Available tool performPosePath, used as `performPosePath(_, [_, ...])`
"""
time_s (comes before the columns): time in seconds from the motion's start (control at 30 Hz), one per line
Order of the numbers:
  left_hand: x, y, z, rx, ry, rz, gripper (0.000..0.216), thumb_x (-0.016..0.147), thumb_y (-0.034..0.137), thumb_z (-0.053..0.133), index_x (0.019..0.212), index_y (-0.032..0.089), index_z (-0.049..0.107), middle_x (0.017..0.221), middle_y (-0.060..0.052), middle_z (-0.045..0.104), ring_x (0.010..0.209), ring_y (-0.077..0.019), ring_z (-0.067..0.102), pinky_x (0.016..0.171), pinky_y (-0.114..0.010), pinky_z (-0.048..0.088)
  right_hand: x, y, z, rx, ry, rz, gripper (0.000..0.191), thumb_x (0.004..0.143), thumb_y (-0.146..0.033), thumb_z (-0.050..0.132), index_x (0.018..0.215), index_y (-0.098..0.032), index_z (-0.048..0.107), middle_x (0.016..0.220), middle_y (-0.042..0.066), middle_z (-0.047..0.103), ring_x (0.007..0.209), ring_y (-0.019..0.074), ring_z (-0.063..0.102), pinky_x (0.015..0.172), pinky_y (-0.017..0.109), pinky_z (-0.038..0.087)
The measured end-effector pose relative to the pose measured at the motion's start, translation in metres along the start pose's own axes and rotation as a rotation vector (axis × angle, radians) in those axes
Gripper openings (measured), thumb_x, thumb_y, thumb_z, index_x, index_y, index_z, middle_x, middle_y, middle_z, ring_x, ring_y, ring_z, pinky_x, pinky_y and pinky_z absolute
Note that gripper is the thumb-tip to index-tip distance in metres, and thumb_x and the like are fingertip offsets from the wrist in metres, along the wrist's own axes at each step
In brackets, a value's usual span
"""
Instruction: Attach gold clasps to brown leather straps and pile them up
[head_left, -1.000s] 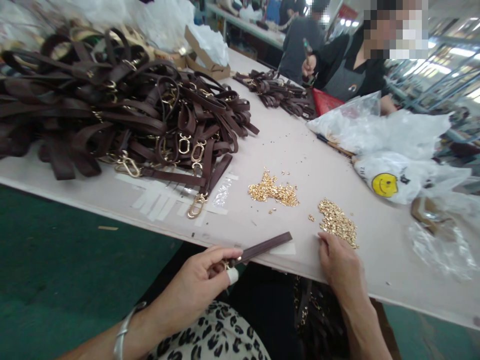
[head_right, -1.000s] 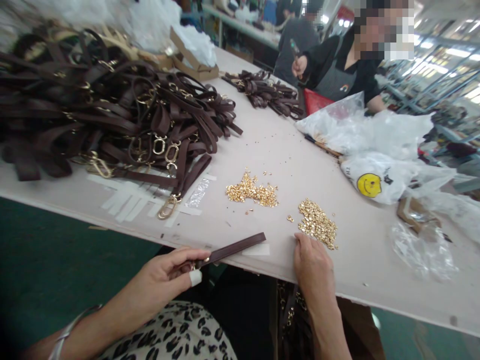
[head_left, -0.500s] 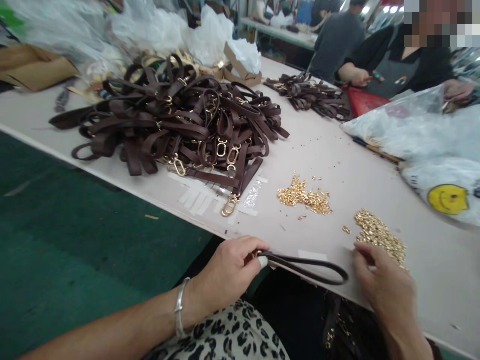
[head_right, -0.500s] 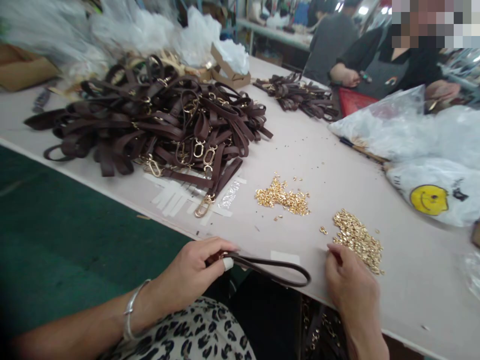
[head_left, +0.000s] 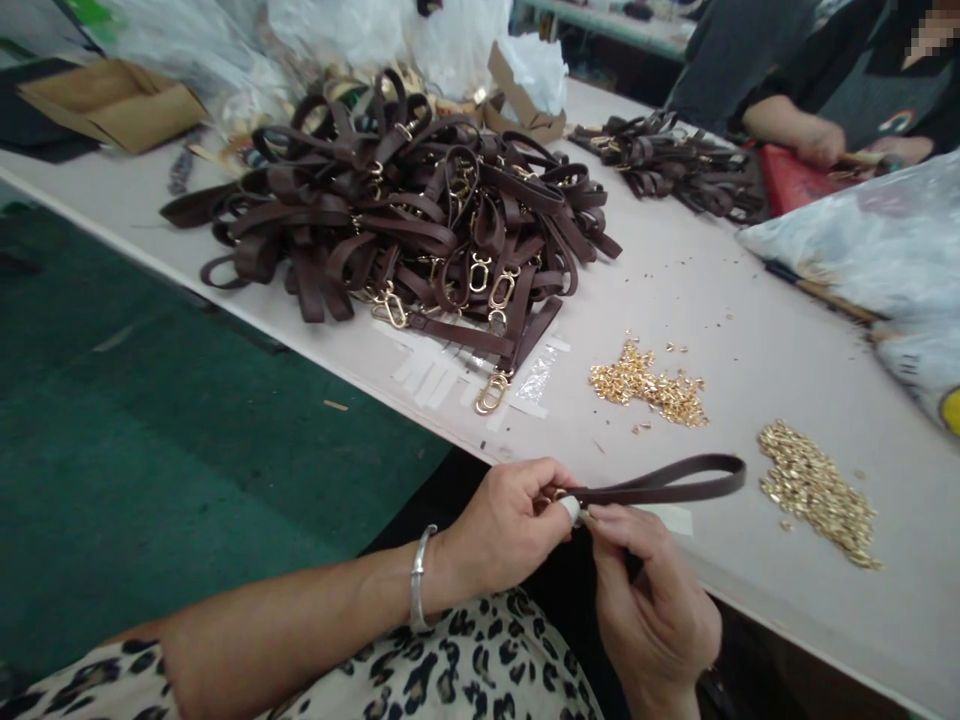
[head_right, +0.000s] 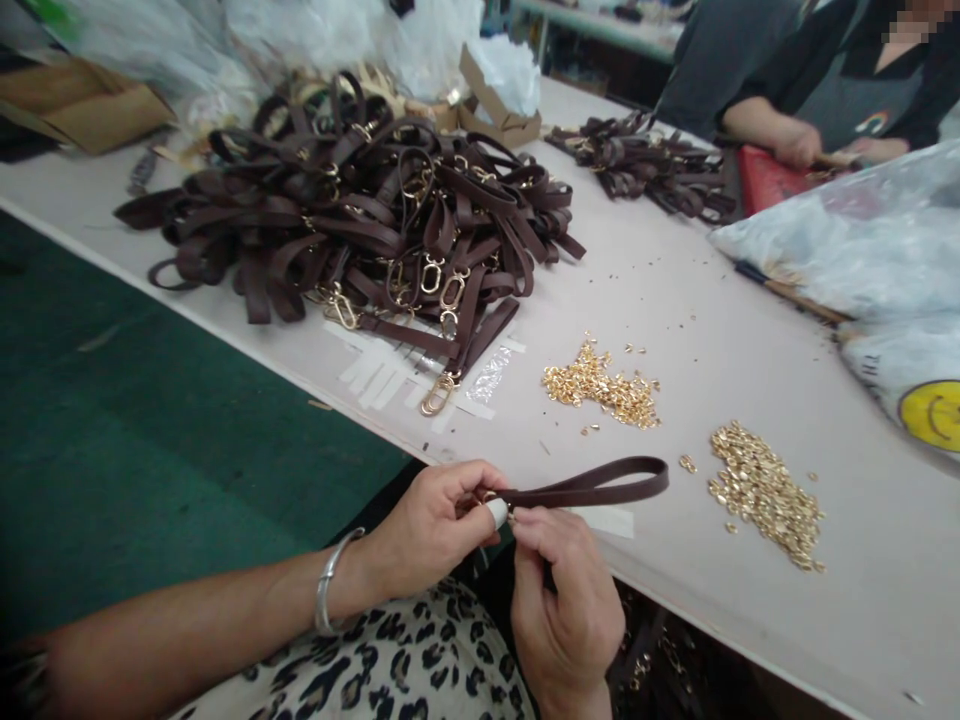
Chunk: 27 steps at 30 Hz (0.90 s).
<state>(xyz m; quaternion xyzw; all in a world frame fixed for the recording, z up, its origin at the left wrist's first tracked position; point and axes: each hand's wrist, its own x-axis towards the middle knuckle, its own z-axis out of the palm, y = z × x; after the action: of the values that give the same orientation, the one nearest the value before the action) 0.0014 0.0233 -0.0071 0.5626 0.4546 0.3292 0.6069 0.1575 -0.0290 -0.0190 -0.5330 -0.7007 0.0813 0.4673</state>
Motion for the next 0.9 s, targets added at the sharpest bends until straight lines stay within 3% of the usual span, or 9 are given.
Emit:
performPosePath(0.1, [-0.002, 0.002, -0.002, 0.173, 0.051, 0.168, 0.014, 0.08, 0.009, 0.057, 0.086, 0.013, 0.069, 0.072, 0.0, 0.065, 0.064, -0.0111, 0.056, 0.06, -0.022, 0.042, 0.003, -0.002, 0.0, -0.01, 0.004, -0.073, 0.028, 0.084, 0.003, 0.062, 0.098, -0.021, 0.065, 0.092, 0.002, 0.074, 0.086, 0.0153, 0.07, 0.08, 0.03, 0.057])
performPosePath(0.2, [-0.002, 0.003, -0.005, 0.242, 0.004, 0.275, 0.018, 0.081, 0.005, 0.055, 0.09, 0.011, 0.07, 0.077, -0.002, 0.067, 0.069, -0.0123, 0.058, 0.065, -0.022, 0.043, 0.004, -0.004, -0.001, -0.018, 0.003, -0.089, 0.029, 0.082, 0.005, 0.063, 0.096, -0.02, 0.065, 0.092, 0.002, 0.074, 0.088, 0.0146, 0.07, 0.082, 0.03, 0.056])
performPosePath(0.53, [-0.006, 0.0, -0.004, 0.236, -0.025, 0.35, 0.024, 0.08, 0.002, 0.055, 0.097, 0.008, 0.07, 0.085, -0.007, 0.071, 0.077, -0.0155, 0.063, 0.073, -0.024, 0.047, -0.005, -0.004, 0.001, 0.009, 0.051, 0.019, 0.024, 0.081, 0.002, 0.067, 0.092, -0.019, 0.066, 0.092, 0.003, 0.073, 0.086, 0.0145, 0.069, 0.081, 0.028, 0.056])
performPosePath(0.63, [-0.006, 0.0, -0.005, 0.239, -0.047, 0.4, 0.025, 0.083, 0.003, 0.052, 0.101, 0.006, 0.07, 0.087, -0.008, 0.07, 0.08, -0.0161, 0.063, 0.075, -0.024, 0.047, -0.009, -0.002, 0.003, 0.075, 0.101, 0.147, 0.019, 0.081, -0.006, 0.072, 0.092, -0.02, 0.065, 0.091, 0.002, 0.07, 0.086, 0.0149, 0.068, 0.081, 0.029, 0.057])
performPosePath(0.73, [-0.004, 0.001, -0.007, 0.214, -0.116, 0.381, 0.023, 0.086, 0.006, 0.053, 0.102, 0.005, 0.07, 0.086, -0.008, 0.069, 0.078, -0.0151, 0.061, 0.074, -0.024, 0.045, -0.01, -0.003, 0.007, 0.192, 0.214, 0.381, 0.022, 0.079, -0.017, 0.077, 0.095, -0.02, 0.062, 0.092, 0.002, 0.067, 0.082, 0.0143, 0.068, 0.075, 0.027, 0.058])
performPosePath(0.83, [-0.004, 0.0, -0.005, 0.084, -0.165, 0.236, 0.018, 0.089, 0.019, 0.062, 0.098, 0.007, 0.072, 0.079, -0.004, 0.067, 0.07, -0.0122, 0.057, 0.067, -0.022, 0.044, -0.009, -0.007, 0.009, 0.273, 0.261, 0.589, 0.035, 0.075, -0.026, 0.081, 0.104, -0.02, 0.061, 0.095, 0.005, 0.067, 0.078, 0.0151, 0.069, 0.067, 0.025, 0.059])
performPosePath(0.9, [-0.004, -0.002, -0.002, -0.047, -0.164, 0.112, 0.018, 0.086, 0.025, 0.069, 0.092, 0.009, 0.073, 0.071, 0.0, 0.063, 0.063, -0.0099, 0.052, 0.061, -0.02, 0.041, -0.012, -0.009, 0.009, 0.309, 0.288, 0.643, 0.041, 0.072, -0.028, 0.083, 0.106, -0.019, 0.061, 0.096, 0.007, 0.069, 0.076, 0.016, 0.07, 0.064, 0.025, 0.059])
